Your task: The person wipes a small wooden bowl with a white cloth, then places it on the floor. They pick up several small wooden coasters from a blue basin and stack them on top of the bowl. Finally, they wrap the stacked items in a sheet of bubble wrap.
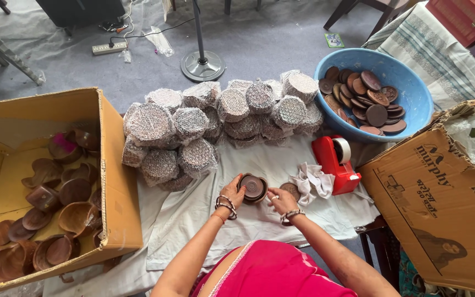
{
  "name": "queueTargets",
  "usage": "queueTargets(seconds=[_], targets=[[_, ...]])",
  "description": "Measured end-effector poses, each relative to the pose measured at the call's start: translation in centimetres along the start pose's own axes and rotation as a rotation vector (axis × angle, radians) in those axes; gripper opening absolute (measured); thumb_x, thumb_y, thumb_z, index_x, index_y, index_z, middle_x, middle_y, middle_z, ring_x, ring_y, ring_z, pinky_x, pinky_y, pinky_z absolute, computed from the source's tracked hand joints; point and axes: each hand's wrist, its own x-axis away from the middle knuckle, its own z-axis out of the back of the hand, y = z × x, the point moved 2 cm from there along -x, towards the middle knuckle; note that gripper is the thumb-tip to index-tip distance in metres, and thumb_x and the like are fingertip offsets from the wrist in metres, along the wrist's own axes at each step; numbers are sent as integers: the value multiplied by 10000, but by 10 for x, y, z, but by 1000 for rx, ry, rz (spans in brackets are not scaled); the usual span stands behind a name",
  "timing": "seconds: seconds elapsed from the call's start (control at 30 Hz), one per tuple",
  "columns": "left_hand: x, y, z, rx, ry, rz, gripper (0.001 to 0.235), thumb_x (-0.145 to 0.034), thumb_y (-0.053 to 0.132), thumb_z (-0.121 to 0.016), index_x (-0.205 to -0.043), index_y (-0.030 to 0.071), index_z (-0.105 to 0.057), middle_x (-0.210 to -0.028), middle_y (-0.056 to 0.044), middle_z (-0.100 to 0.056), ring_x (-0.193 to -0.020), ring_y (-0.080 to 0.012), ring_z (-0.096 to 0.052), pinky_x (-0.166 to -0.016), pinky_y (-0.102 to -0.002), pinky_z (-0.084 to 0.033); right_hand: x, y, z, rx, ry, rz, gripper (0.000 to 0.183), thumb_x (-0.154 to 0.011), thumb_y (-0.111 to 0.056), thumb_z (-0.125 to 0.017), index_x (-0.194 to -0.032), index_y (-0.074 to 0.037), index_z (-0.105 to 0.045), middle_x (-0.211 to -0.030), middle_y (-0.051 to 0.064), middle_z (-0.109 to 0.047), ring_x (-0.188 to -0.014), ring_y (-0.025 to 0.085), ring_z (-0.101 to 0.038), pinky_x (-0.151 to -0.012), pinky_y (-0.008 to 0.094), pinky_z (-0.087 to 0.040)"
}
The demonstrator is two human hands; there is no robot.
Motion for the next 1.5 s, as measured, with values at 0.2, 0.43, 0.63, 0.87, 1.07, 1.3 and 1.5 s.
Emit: queueTargets(seconds=[0.2,0.43,0.63,0.87,1.07,1.3,1.5], targets=[[34,40,23,-6,19,272,596,-878,339,-712,-1428,211,-523,-1185,-146,-734,-1117,-350,-691,-972,-446,-531,-57,23,-1,-513,-143,-96,360,-1000,-200,-604,-1333,-83,-679,-1074,13,-739,-934,131,-689,-725,296,-568],[36,6,-2,-1,168,-155,716,-837,254,-759,-1472,157,-441,-1419,-197,-572,-1235,-389,-605,-983,-474,-510,-30,7,0,-380,-46,191,377,-954,-150,-620,-1326,-116,-668,-1214,-10,-686,-990,125,-676,-762,277,-558],[45,6,9,189,81,-45,742,-847,207,-757,-1504,191,-412,-1360,-122,-628,-1097,-280,-703,-919,-392,-563,-11,6,41,223,164,262,385,-933,-183,-678,-1318,-168,-666,-1307,58,-689,-1182,250,-673,-977,370,-535],[30,-83,-13,653,-35,219,445,-959,109,-620,-1399,124,-559,-1060,-54,-724,-861,-152,-737,-700,-293,-596,2,10,46,611,138,199,582,-794,-188,-762,-1350,-214,-595,-1382,55,-565,-1270,308,-535,-1054,436,-455],[27,-86,-10,706,-77,253,319,-1002,93,-565,-1316,103,-620,-1016,-23,-720,-849,-123,-738,-665,-272,-606,1,16,37,658,45,95,467,-840,-253,-780,-1288,-245,-647,-1275,44,-618,-1223,278,-594,-1031,428,-499],[31,-82,-10,695,-41,270,296,-997,98,-575,-1285,100,-642,-994,-12,-733,-833,-120,-737,-659,-274,-605,22,7,51,725,-61,144,645,-728,-242,-840,-1335,-247,-623,-1327,33,-571,-1233,286,-562,-970,458,-508],[27,-84,-13,657,24,293,294,-991,105,-592,-1278,109,-655,-968,-23,-737,-796,-127,-731,-636,-274,-585,0,12,86,664,-148,16,414,-779,-391,-858,-1109,-169,-742,-1154,101,-685,-1116,294,-648,-952,423,-530]])
